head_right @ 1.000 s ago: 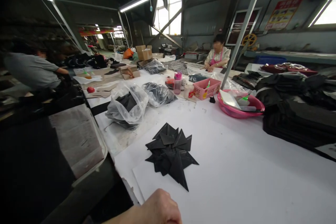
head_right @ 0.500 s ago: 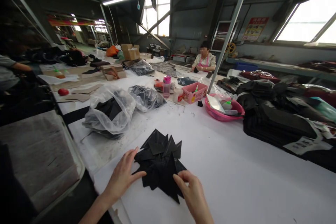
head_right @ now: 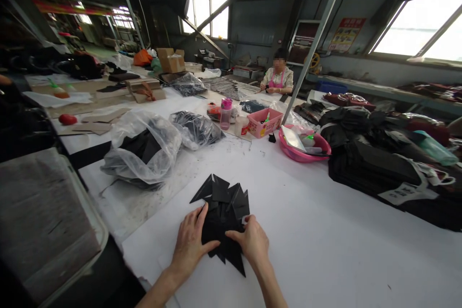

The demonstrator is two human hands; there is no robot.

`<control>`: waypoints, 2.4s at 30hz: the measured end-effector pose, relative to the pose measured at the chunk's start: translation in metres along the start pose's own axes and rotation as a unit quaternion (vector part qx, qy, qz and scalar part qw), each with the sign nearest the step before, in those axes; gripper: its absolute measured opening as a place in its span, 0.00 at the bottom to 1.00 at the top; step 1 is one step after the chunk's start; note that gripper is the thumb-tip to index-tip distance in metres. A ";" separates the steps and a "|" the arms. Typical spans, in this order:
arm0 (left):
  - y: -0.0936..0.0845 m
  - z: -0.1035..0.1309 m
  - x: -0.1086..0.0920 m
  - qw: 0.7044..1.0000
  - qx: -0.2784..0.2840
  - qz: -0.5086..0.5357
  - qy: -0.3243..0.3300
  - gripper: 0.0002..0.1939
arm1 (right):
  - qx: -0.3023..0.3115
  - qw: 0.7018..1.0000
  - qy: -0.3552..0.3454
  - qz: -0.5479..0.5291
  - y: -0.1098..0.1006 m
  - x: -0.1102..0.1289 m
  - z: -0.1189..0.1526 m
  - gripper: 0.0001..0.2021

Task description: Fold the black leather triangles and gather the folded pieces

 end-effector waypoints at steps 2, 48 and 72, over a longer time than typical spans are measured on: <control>0.001 -0.002 -0.001 0.999 0.008 0.036 0.009 0.55 | 0.021 0.997 -0.002 -0.081 0.004 0.000 -0.005 0.29; -0.122 -0.014 0.028 0.972 -0.100 0.211 -0.010 0.22 | 0.256 0.840 0.045 -0.477 0.007 0.040 -0.026 0.23; -0.214 -0.062 0.129 0.777 -0.404 0.472 -0.103 0.23 | 0.366 0.824 -0.050 -0.429 -0.030 0.178 -0.018 0.20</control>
Point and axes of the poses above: each hand's wrist, its own z-axis away from the middle knuckle, its own y-axis out of the palm, x = y × z, the point moved 4 cm from there along -z, towards the middle knuckle, and after that the axes turned 13 degrees about x, right-handed, at the moved point
